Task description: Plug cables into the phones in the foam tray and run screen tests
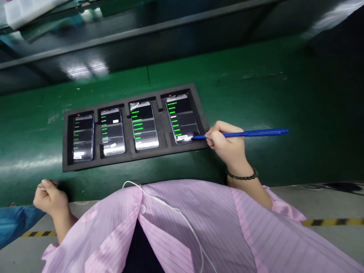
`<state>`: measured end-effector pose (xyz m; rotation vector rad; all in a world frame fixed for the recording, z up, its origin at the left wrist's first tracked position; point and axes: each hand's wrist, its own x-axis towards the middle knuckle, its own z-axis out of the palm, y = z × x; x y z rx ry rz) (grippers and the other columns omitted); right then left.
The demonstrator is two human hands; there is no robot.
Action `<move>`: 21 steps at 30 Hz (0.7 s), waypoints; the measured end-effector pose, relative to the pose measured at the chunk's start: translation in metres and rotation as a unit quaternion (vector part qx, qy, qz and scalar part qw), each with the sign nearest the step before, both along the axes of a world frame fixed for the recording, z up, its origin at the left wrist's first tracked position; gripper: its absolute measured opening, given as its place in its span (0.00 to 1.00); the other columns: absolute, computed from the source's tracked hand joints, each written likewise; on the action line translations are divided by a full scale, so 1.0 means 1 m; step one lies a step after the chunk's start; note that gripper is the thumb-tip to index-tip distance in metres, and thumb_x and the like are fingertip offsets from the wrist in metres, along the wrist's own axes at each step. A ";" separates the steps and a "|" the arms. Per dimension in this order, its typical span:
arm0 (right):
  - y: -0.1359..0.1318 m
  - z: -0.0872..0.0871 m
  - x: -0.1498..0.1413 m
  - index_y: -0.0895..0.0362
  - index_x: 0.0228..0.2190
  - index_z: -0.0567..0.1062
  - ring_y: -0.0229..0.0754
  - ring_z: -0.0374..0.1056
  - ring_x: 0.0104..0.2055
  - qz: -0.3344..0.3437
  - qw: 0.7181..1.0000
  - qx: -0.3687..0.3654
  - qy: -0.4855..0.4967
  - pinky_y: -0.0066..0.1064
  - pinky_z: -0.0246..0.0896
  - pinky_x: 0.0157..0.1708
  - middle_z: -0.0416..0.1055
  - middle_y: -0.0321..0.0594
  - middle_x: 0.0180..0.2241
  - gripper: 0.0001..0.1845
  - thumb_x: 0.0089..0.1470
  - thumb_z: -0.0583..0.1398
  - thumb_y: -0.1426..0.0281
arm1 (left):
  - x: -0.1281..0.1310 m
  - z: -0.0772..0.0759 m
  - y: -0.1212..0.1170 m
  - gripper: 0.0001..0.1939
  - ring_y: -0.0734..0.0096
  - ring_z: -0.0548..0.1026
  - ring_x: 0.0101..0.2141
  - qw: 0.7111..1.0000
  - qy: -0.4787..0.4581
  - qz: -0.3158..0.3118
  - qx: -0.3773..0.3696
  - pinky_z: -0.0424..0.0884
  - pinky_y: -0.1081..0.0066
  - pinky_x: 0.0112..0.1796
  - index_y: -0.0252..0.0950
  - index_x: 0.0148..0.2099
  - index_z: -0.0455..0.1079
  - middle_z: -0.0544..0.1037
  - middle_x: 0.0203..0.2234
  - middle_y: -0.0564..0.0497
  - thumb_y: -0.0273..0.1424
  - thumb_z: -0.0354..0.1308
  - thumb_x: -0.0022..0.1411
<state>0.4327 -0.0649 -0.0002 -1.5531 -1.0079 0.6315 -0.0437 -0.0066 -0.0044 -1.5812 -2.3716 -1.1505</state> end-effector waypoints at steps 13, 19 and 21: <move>0.000 0.003 0.003 0.52 0.13 0.60 0.34 0.53 0.15 -0.003 1.000 0.009 0.025 0.30 0.47 0.16 0.59 0.31 0.12 0.14 0.42 0.58 0.74 | -0.010 -0.007 0.000 0.17 0.65 0.66 0.24 1.000 -0.012 -0.004 0.008 0.58 0.66 0.30 0.39 0.22 0.63 0.63 0.16 0.52 0.42 0.48 0.58; -0.001 0.003 0.006 0.52 0.12 0.60 0.34 0.53 0.14 -0.014 0.999 0.004 0.034 0.30 0.44 0.14 0.59 0.32 0.11 0.15 0.43 0.60 0.72 | -0.006 -0.003 0.000 0.16 0.65 0.65 0.23 1.000 -0.010 -0.005 0.009 0.58 0.65 0.30 0.40 0.21 0.62 0.63 0.15 0.52 0.42 0.47 0.56; -0.001 0.003 0.006 0.52 0.12 0.60 0.34 0.53 0.14 -0.015 0.999 0.005 0.032 0.30 0.45 0.14 0.59 0.32 0.12 0.16 0.44 0.60 0.71 | -0.006 -0.003 0.000 0.16 0.65 0.65 0.23 1.000 -0.010 -0.006 0.008 0.59 0.65 0.30 0.40 0.21 0.62 0.63 0.15 0.52 0.42 0.46 0.56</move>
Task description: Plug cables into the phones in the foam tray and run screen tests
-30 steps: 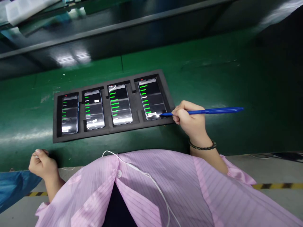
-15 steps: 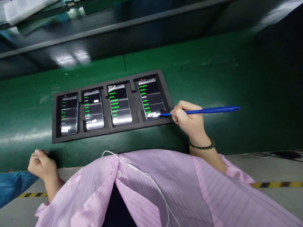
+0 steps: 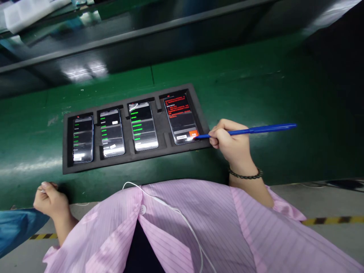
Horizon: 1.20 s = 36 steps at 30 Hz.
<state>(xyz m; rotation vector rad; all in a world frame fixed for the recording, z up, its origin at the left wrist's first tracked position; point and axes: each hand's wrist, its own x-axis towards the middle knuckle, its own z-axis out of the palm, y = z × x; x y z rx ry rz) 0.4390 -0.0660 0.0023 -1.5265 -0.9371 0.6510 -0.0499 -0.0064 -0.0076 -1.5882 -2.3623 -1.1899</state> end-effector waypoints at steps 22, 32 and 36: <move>-0.001 0.000 -0.001 0.52 0.13 0.60 0.35 0.54 0.16 0.021 0.998 -0.012 -0.058 0.31 0.48 0.17 0.59 0.32 0.12 0.16 0.45 0.59 0.73 | 0.008 0.006 0.002 0.14 0.66 0.65 0.23 1.000 -0.013 0.017 -0.008 0.58 0.67 0.30 0.39 0.20 0.61 0.62 0.14 0.53 0.38 0.47 0.55; 0.000 0.001 -0.001 0.53 0.12 0.61 0.35 0.55 0.16 0.021 0.998 -0.002 -0.064 0.30 0.48 0.17 0.60 0.32 0.12 0.14 0.43 0.58 0.75 | 0.003 0.001 0.001 0.15 0.66 0.66 0.23 1.000 -0.011 0.010 -0.006 0.58 0.68 0.30 0.38 0.21 0.62 0.63 0.15 0.52 0.38 0.47 0.56; -0.001 -0.002 0.001 0.53 0.12 0.61 0.35 0.54 0.16 0.034 0.997 -0.005 -0.071 0.30 0.48 0.17 0.58 0.32 0.12 0.14 0.42 0.57 0.76 | -0.001 -0.002 0.001 0.16 0.65 0.65 0.23 1.000 -0.016 -0.001 0.001 0.58 0.67 0.29 0.39 0.21 0.63 0.64 0.15 0.51 0.42 0.47 0.55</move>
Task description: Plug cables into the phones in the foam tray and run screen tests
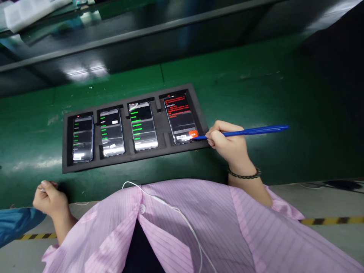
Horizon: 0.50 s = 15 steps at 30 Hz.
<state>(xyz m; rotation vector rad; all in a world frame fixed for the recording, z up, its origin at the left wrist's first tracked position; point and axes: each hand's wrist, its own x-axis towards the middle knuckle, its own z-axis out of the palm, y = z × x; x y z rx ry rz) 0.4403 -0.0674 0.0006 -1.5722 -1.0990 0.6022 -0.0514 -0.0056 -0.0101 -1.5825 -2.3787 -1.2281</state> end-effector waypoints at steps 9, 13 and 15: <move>0.004 -0.004 -0.003 0.53 0.29 0.72 0.39 0.68 0.19 -0.123 0.983 0.125 0.053 0.29 0.52 0.17 0.71 0.33 0.21 0.10 0.59 0.61 0.61 | 0.001 0.001 0.002 0.17 0.65 0.66 0.22 1.000 -0.007 0.004 0.026 0.59 0.66 0.29 0.41 0.20 0.62 0.64 0.14 0.53 0.45 0.47 0.51; 0.002 -0.007 -0.006 0.53 0.35 0.76 0.45 0.77 0.31 -0.128 0.975 0.154 -0.101 0.39 0.67 0.34 0.76 0.38 0.30 0.20 0.68 0.53 0.54 | 0.003 0.003 0.002 0.16 0.64 0.66 0.21 0.999 -0.034 0.012 0.034 0.59 0.65 0.29 0.42 0.19 0.62 0.64 0.13 0.55 0.46 0.48 0.49; 0.000 -0.008 -0.006 0.52 0.36 0.77 0.47 0.78 0.36 -0.106 0.971 0.148 -0.155 0.44 0.66 0.42 0.78 0.38 0.30 0.23 0.70 0.50 0.54 | 0.005 0.005 0.001 0.16 0.64 0.65 0.21 0.998 -0.040 0.010 0.040 0.59 0.65 0.29 0.43 0.18 0.62 0.64 0.13 0.55 0.47 0.48 0.49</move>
